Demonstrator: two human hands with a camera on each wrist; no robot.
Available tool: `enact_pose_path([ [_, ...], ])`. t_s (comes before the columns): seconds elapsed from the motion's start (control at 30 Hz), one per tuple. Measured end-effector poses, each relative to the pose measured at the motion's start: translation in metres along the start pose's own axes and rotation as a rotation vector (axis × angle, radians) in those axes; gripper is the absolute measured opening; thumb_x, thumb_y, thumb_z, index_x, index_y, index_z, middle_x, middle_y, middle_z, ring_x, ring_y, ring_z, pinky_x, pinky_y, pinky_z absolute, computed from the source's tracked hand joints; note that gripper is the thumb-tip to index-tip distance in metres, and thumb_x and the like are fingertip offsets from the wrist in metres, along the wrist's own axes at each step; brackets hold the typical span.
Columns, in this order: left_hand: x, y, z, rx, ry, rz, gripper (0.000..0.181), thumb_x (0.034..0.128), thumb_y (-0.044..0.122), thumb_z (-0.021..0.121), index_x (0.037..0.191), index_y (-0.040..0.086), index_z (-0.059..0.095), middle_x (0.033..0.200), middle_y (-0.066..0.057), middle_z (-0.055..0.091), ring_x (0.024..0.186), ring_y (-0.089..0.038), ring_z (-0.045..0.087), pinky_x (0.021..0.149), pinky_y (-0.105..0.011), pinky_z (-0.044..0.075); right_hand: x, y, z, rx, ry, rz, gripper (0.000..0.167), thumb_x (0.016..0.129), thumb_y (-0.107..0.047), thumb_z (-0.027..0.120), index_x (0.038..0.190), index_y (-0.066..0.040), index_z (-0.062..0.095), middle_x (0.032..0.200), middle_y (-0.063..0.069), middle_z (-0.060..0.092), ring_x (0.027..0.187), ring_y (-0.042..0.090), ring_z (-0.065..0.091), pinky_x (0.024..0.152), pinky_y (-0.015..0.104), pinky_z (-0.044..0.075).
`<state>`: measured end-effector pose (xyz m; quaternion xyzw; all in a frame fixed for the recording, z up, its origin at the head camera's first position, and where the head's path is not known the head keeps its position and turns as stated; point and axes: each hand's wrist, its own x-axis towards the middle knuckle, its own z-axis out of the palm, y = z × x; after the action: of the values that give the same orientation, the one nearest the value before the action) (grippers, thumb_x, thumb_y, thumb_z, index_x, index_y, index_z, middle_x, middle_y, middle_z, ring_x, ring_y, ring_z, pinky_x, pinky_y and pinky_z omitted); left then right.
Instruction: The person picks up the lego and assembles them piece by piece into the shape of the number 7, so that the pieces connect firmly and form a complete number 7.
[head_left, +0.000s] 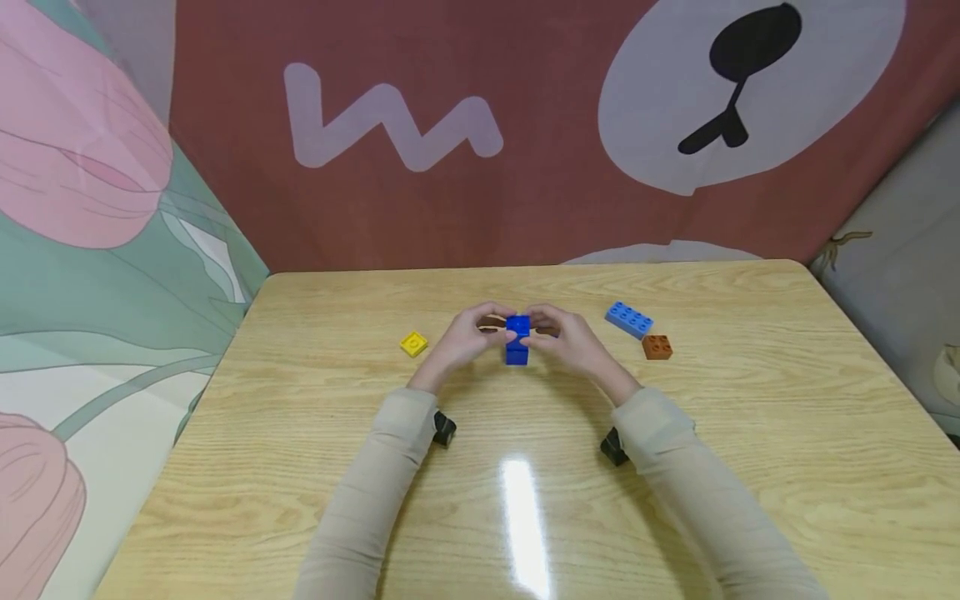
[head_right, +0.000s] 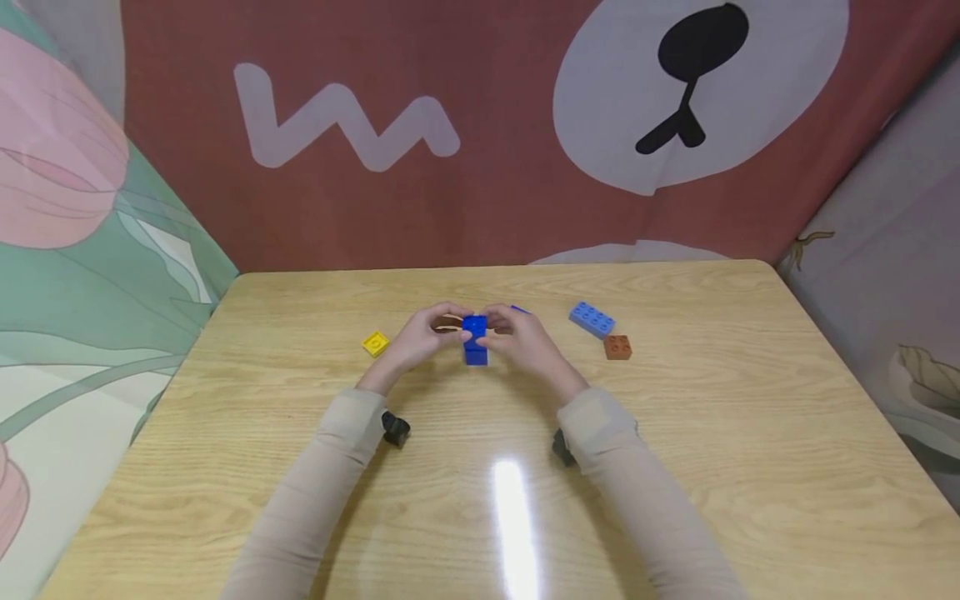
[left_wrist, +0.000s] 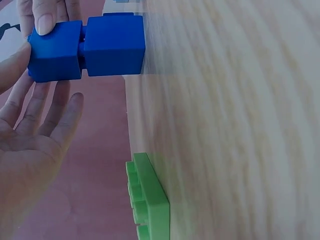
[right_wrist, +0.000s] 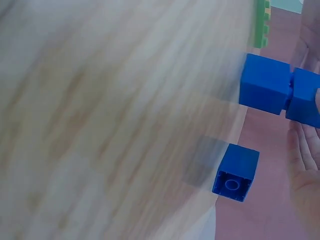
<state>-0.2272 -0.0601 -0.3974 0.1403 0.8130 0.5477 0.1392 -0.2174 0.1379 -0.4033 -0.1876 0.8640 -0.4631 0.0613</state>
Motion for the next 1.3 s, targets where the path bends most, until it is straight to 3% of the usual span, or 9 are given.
enact_pose_path([
  [0.9, 0.0018, -0.0043, -0.0039, -0.026, -0.020, -0.011, 0.037, 0.0901, 0.020, 0.066, 0.125, 0.011, 0.060, 0.130, -0.010, 0.060, 0.122, -0.028, 0.057, 0.098, -0.041, 0.052, 0.0026, 0.0001, 0.0006, -0.004, -0.012, 0.020, 0.040, 0.091, -0.018, 0.065, 0.127, -0.002, 0.054, 0.123, 0.019, 0.062, 0.116, 0.033, 0.060, 0.102, 0.045, 0.048],
  [1.3, 0.0023, -0.0069, -0.0026, -0.037, -0.032, -0.015, 0.037, 0.0907, 0.019, 0.065, 0.126, 0.011, 0.059, 0.128, -0.010, 0.060, 0.122, -0.026, 0.056, 0.100, -0.042, 0.050, 0.0015, -0.0011, -0.0004, 0.013, -0.020, 0.071, 0.043, 0.090, -0.019, 0.067, 0.128, -0.002, 0.054, 0.123, 0.019, 0.063, 0.116, 0.032, 0.060, 0.102, 0.045, 0.048],
])
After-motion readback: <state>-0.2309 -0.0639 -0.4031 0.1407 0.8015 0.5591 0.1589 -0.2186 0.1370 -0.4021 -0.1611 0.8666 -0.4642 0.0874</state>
